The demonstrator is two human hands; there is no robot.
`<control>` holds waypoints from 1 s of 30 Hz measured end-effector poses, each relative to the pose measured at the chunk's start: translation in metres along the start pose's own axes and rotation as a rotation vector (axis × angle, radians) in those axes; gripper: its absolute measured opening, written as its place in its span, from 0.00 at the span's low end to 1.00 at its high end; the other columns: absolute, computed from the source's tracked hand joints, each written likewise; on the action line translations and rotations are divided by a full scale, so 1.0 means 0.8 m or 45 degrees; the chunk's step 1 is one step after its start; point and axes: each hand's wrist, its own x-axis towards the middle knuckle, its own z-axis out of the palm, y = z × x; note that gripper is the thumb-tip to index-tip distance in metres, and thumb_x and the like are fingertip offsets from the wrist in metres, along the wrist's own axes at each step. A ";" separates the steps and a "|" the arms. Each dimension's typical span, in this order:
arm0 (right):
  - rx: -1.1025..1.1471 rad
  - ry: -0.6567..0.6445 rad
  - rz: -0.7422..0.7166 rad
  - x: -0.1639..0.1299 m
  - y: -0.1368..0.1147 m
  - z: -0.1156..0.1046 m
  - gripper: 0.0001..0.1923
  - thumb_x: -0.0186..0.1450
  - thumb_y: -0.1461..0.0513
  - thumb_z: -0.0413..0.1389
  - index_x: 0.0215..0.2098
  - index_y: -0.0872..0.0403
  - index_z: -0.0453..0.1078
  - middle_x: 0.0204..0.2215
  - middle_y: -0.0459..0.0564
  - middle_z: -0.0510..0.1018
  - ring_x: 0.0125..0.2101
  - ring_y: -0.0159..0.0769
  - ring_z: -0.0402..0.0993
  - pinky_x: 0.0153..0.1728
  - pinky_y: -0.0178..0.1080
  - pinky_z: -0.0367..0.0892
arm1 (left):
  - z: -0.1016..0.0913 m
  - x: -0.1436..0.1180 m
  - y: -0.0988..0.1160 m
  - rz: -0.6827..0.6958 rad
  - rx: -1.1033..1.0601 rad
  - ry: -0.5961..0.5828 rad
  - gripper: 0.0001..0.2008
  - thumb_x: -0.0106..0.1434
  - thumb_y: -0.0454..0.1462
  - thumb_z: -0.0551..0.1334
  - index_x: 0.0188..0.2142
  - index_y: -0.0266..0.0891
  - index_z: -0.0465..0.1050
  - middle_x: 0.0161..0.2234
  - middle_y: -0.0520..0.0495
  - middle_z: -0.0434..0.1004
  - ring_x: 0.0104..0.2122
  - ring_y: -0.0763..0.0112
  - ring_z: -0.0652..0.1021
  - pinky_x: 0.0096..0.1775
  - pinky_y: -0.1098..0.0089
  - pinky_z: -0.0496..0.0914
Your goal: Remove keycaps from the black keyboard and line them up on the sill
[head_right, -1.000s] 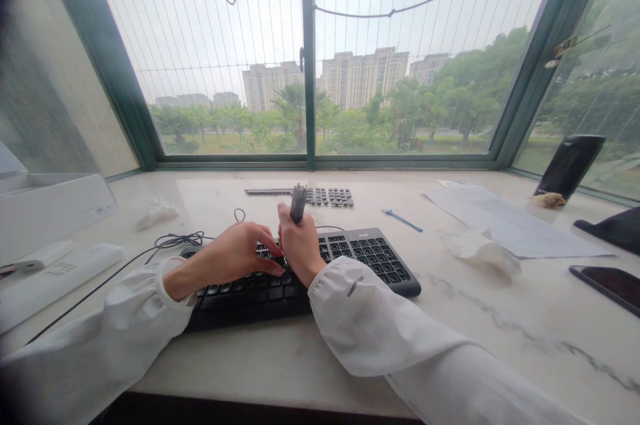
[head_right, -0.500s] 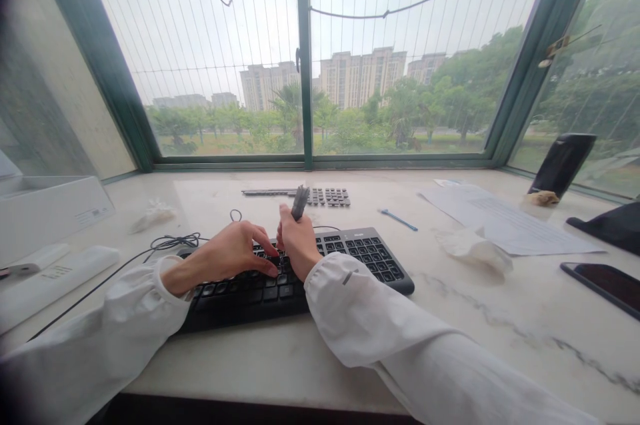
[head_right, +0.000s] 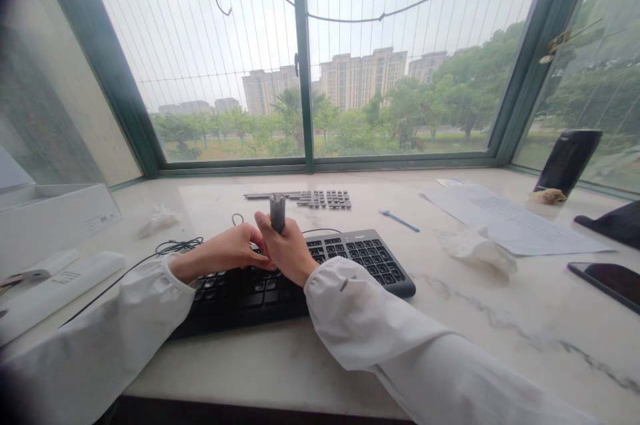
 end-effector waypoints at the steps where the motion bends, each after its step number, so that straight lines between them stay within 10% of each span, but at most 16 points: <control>1: -0.045 -0.048 -0.060 -0.001 0.001 0.000 0.25 0.65 0.45 0.49 0.19 0.53 0.55 0.15 0.40 0.58 0.19 0.27 0.54 0.21 0.33 0.53 | 0.001 0.001 -0.002 0.026 -0.013 0.025 0.22 0.48 0.51 0.68 0.34 0.34 0.80 0.22 0.50 0.73 0.21 0.74 0.68 0.22 0.75 0.61; 24: -0.658 -0.313 -0.521 -0.024 -0.008 0.000 0.11 0.65 0.61 0.52 0.25 0.54 0.63 0.18 0.41 0.64 0.18 0.26 0.57 0.23 0.31 0.52 | -0.005 0.010 -0.025 0.321 -0.013 -0.006 0.12 0.52 0.39 0.59 0.19 0.31 0.71 0.16 0.52 0.65 0.21 0.76 0.66 0.23 0.77 0.60; 30: -0.915 -0.471 -0.809 -0.031 -0.010 0.009 0.12 0.68 0.60 0.49 0.28 0.54 0.65 0.19 0.44 0.70 0.21 0.29 0.65 0.24 0.32 0.55 | -0.003 0.010 -0.018 0.132 0.010 0.003 0.13 0.51 0.39 0.62 0.28 0.31 0.80 0.20 0.51 0.72 0.24 0.72 0.69 0.26 0.75 0.62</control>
